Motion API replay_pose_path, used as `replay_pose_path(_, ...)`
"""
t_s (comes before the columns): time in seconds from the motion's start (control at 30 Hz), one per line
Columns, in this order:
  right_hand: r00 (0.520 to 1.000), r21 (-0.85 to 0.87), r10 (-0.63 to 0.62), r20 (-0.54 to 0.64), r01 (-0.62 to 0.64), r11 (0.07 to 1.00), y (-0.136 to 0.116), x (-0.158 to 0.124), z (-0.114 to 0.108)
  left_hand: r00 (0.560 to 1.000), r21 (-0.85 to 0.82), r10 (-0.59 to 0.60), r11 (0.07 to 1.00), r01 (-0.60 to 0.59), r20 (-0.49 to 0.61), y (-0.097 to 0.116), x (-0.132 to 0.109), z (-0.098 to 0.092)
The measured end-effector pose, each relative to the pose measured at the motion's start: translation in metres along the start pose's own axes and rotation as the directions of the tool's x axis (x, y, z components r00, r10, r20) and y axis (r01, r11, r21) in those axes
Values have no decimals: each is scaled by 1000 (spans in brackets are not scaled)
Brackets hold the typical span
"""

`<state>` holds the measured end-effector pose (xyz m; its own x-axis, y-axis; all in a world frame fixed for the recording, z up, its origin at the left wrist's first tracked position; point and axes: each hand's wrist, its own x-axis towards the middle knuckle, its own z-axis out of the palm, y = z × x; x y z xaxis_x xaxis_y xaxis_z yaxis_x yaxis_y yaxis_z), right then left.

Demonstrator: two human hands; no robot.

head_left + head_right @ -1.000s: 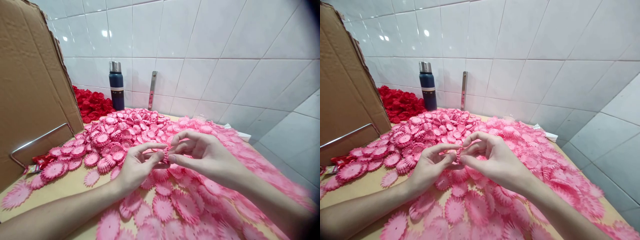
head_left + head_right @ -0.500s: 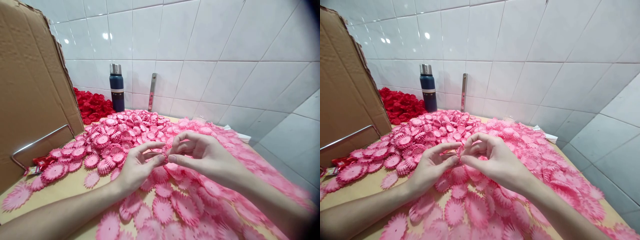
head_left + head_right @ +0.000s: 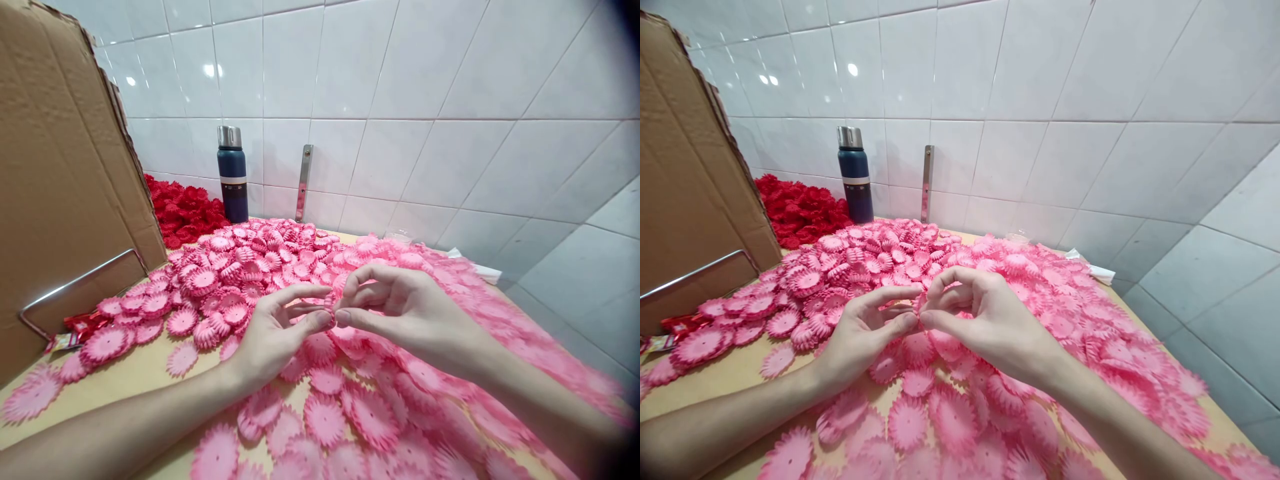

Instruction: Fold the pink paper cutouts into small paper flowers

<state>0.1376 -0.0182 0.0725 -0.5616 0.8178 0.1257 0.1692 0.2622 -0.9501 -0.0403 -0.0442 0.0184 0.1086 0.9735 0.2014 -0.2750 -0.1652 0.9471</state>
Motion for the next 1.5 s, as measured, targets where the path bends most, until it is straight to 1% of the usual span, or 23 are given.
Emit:
replay_pose_path(0.23, 1000, -64, -1, -14, 1, 998, 0, 0, 0, 999, 53, 35, 998, -35, 13, -6, 1, -3)
replay_pose_path(0.4, 999, -125, -33, -35, 29, 992, 0, -2, 1, 998, 104, 58, 993, -60, 27, -6, 1, -4)
replay_pose_path(0.57, 997, -180, -76, -34, 68, 981, 0, -5, 3, 999, 140, 44, 989, -46, 21, -5, 1, -4)
replay_pose_path(0.67, 996, -200, -83, -37, 74, 977, 0, -5, 5, 999, 133, 34, 991, -36, 21, -5, 1, -3)
replay_pose_path(0.73, 995, -202, -93, -36, 84, 976, 1, -4, 5, 999, 90, 39, 995, -42, 35, -5, 0, -2)
replay_pose_path(0.83, 994, -192, -107, -38, 97, 977, 1, -4, 6, 995, 43, 46, 998, -50, 87, -5, -1, -1)
replay_pose_path(0.93, 993, -166, -106, -57, 96, 981, 2, -3, 6, 992, 62, 29, 997, -36, 120, -4, -1, -1)
replay_pose_path(1.03, 997, -87, -58, -46, 54, 995, 2, -1, 5, 995, 45, 1, 999, -5, 96, -4, -2, -1)
replay_pose_path(1.13, 1000, 0, 6, -11, -6, 1000, 2, 0, 3, 997, -14, -38, 999, 39, 64, -3, -2, 0)
replay_pose_path(1.27, 999, 30, 33, -6, -33, 999, 2, 0, 1, 992, -55, -84, 995, 89, 94, -3, -2, 1)
replay_pose_path(1.37, 999, 13, 32, -36, -32, 999, 4, 0, 2, 995, 40, -81, 996, 79, 65, -1, -1, 0)
replay_pose_path(1.43, 996, 3, 35, -82, -35, 999, 6, 0, 4, 998, 171, -58, 984, 53, 24, -1, 0, -1)
replay_pose_path(1.5, 991, 8, 50, -123, -49, 999, 7, 1, 6, 999, 289, -42, 957, 38, 7, -1, 0, -2)
